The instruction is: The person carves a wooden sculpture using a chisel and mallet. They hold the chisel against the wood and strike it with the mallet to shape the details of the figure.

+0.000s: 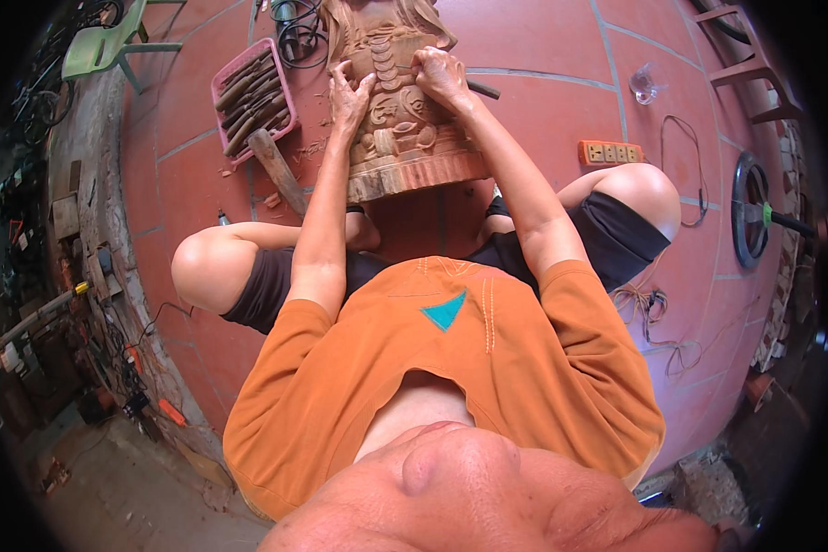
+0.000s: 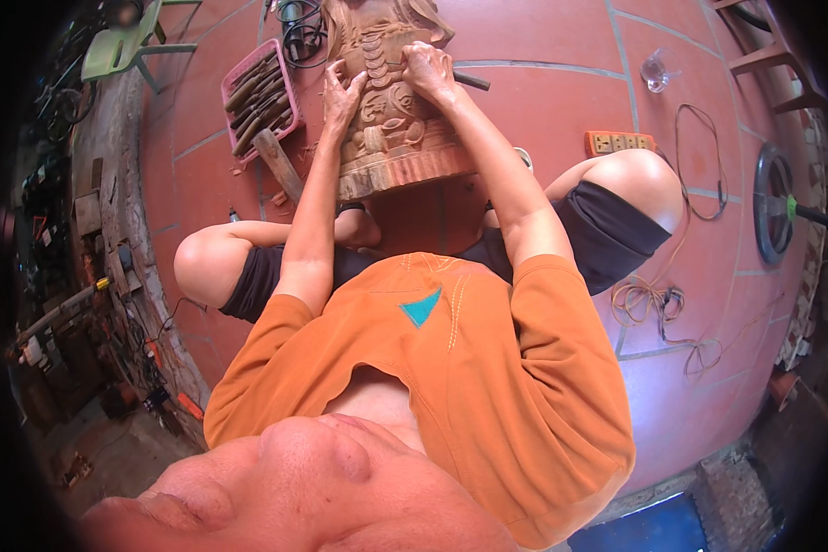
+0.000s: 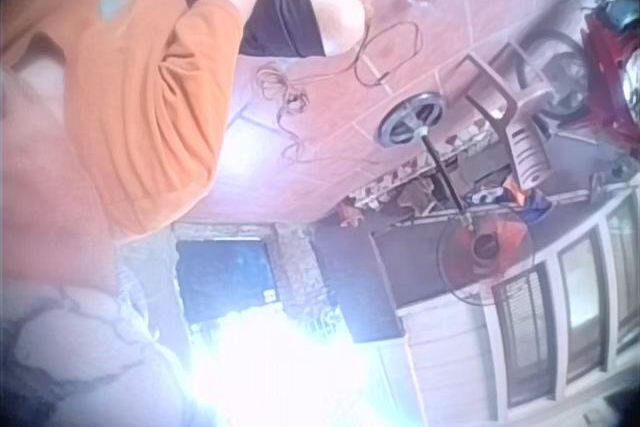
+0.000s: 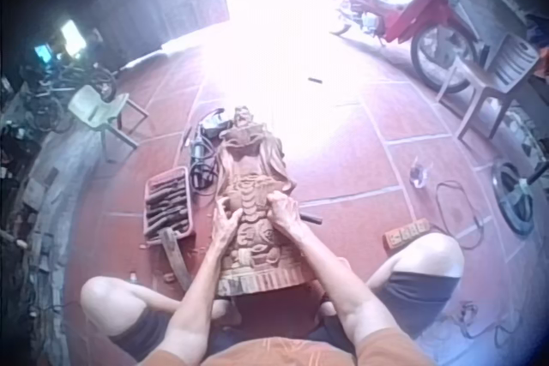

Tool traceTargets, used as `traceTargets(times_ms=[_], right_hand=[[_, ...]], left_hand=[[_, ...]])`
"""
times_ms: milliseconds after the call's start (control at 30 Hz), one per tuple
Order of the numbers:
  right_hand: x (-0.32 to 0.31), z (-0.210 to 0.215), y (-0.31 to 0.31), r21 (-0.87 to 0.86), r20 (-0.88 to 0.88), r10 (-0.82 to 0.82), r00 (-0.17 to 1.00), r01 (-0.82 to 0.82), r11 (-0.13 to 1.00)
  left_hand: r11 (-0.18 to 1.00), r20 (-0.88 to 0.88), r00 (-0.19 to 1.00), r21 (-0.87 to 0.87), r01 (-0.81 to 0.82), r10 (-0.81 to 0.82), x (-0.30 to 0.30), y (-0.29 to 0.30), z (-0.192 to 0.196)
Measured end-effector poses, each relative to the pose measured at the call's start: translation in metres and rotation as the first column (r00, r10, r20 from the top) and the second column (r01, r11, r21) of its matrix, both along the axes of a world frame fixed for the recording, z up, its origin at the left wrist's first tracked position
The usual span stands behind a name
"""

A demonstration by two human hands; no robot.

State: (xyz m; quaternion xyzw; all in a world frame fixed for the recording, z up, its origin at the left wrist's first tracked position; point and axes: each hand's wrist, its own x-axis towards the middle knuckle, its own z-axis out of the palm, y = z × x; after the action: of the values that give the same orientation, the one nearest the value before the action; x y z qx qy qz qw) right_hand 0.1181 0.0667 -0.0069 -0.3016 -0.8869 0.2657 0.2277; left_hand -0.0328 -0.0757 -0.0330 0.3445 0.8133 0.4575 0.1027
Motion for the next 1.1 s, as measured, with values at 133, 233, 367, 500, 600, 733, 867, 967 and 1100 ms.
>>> traceTargets(times_ms=[133,233,367,500,600,733,867,967,1100], right_hand=[[0.0,-0.005,-0.002,-0.035,-0.01,-0.085,0.996,0.085,0.996],[0.001,-0.011,0.011,-0.105,-0.021,-0.188,0.982,0.185,0.977],[0.011,-0.008,0.021,-0.237,0.026,-0.066,0.997,0.071,0.969],[0.014,0.006,0.015,-0.291,0.069,0.02,0.997,0.001,0.957],[0.018,0.012,0.017,-0.272,0.092,0.062,0.994,-0.035,0.962],[0.014,0.019,0.016,-0.124,0.128,0.122,0.984,-0.106,0.987],[0.01,0.032,0.014,-0.042,0.21,0.157,0.965,-0.151,0.988],[0.008,0.04,0.014,0.001,0.257,0.162,0.953,-0.168,0.986],[0.004,0.041,0.015,0.067,0.276,0.159,0.948,-0.184,0.981]], left_hand=[[1.0,-0.012,1.0,-0.024,0.001,-0.001,-0.002,0.0,-0.001],[0.999,-0.042,0.999,-0.013,0.033,-0.033,-0.004,0.0,-0.002],[1.0,-0.042,0.999,0.002,0.02,-0.02,-0.005,0.0,-0.005],[1.0,-0.027,1.0,0.003,0.009,-0.009,-0.005,-0.001,-0.006],[1.0,0.017,1.0,0.009,0.003,-0.003,-0.001,0.0,-0.004],[1.0,-0.051,0.998,0.013,0.024,-0.023,-0.007,0.0,-0.01],[1.0,-0.044,0.999,-0.004,0.015,-0.016,-0.008,0.0,-0.011],[1.0,-0.035,0.999,-0.028,0.006,-0.007,-0.004,-0.001,-0.005],[1.0,0.008,1.0,-0.02,-0.002,0.002,0.0,0.0,0.001]])
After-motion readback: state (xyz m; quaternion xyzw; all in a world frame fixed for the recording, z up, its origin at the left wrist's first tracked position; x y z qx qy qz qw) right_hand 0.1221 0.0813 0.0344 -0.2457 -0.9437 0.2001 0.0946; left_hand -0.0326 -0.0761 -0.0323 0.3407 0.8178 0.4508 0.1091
